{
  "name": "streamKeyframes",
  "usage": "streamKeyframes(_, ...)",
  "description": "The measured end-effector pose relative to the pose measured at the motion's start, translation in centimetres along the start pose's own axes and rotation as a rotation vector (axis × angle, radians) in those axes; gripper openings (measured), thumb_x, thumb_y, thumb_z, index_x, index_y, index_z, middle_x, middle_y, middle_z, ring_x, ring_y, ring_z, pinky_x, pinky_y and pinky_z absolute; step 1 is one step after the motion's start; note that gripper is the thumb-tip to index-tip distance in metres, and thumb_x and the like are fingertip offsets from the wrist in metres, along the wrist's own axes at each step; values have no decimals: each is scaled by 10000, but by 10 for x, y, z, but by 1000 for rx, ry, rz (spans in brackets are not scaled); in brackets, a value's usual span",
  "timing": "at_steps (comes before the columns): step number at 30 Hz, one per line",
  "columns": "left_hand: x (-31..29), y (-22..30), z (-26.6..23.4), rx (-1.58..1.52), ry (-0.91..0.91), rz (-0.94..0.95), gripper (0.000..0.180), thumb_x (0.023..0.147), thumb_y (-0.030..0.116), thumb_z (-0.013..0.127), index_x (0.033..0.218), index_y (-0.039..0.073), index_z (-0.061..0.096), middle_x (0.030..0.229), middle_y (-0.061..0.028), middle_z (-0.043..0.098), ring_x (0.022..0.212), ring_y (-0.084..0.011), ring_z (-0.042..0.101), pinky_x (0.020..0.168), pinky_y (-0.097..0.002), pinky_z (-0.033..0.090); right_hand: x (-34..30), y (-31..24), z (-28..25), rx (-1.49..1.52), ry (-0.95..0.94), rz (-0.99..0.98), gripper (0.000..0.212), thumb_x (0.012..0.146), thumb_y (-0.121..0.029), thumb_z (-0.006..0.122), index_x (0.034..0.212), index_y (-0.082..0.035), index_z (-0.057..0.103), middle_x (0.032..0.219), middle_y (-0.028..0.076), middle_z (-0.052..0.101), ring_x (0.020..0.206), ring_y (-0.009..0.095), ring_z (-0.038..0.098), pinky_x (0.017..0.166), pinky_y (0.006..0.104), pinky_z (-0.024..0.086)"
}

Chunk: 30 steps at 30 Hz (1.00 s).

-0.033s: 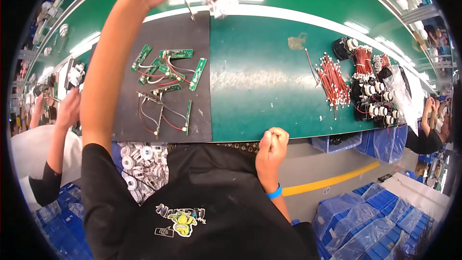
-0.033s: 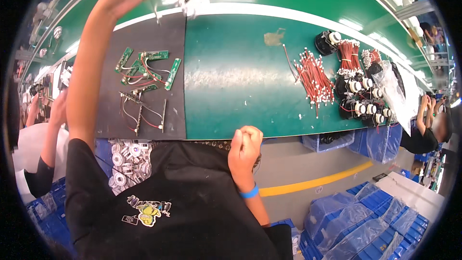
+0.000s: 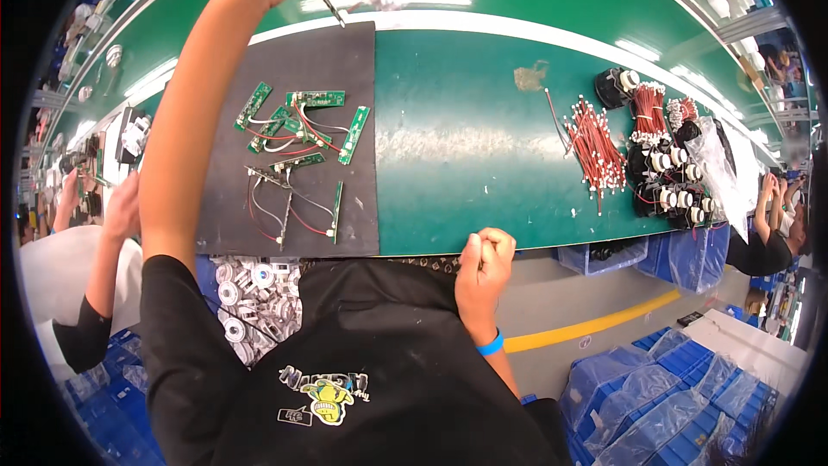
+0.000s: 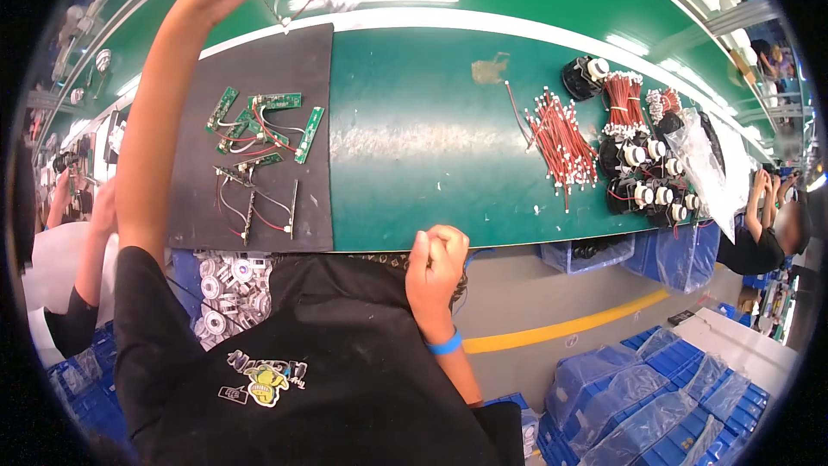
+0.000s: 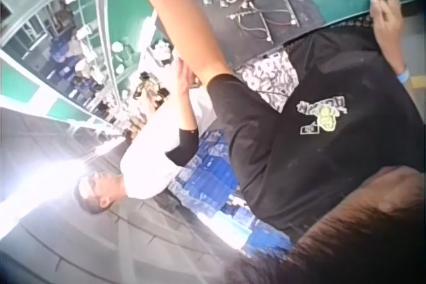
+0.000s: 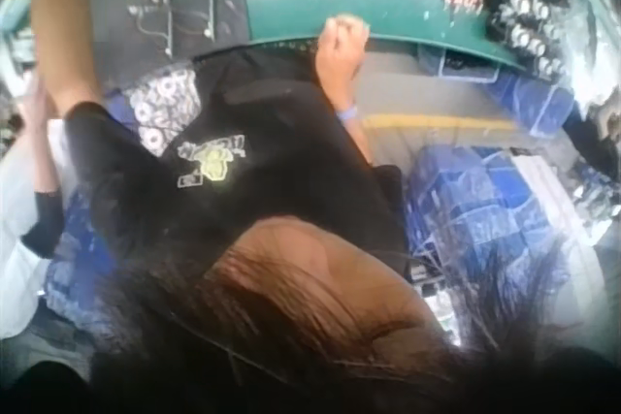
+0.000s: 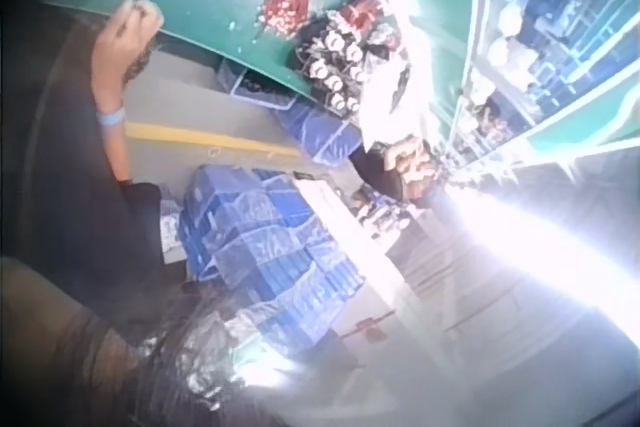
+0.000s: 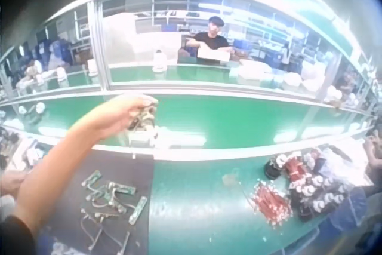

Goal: Connecting circuit boards and wires to a plastic component base on a factory assembly line.

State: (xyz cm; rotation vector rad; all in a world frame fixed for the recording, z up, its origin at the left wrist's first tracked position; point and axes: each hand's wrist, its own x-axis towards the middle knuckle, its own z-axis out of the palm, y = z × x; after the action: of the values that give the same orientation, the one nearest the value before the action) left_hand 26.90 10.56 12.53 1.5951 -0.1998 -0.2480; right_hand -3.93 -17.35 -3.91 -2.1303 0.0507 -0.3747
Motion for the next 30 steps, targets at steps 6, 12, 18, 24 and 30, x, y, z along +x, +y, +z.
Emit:
streamKeyframes(6,30,-48,-52,619,132,114,327,869,249,590,1134,59,608,935,-62,639,856,-153,589,767,-299,466,11,-13,5,-109,-27,-31,154,868,-51,599,716,-30,617,894,73,551,900,233,483,776,333,406)
streamKeyframes(12,-129,-53,-16,1073,71,271,329,849,221,648,1123,45,595,1248,-145,549,1197,-283,508,1013,-367,383,33,-32,3,99,-307,142,209,962,-88,472,1046,18,631,1015,131,662,944,234,616,851,328,466)
streamKeyframes(18,-382,-37,-30,426,662,-592,359,929,178,569,605,26,551,516,-24,531,365,-59,410,459,-244,462,83,-99,37,145,-543,-157,266,920,-46,525,1172,4,596,1125,142,651,1056,292,619,905,362,473)
streamKeyframes(24,-612,-112,-13,226,1748,-371,370,994,325,462,1174,7,523,681,-49,586,551,-65,543,665,-239,514,107,-120,91,-129,-645,-357,466,908,-128,584,1337,4,457,1346,188,498,1241,337,480,1047,391,356)
streamKeyframes(30,-617,-281,14,901,1079,-864,553,690,-12,696,1212,1,514,1256,-211,523,1195,-342,495,1015,-430,402,115,-115,136,-44,-676,-344,458,871,-95,639,1307,-37,508,1192,156,617,973,241,642,828,344,508)
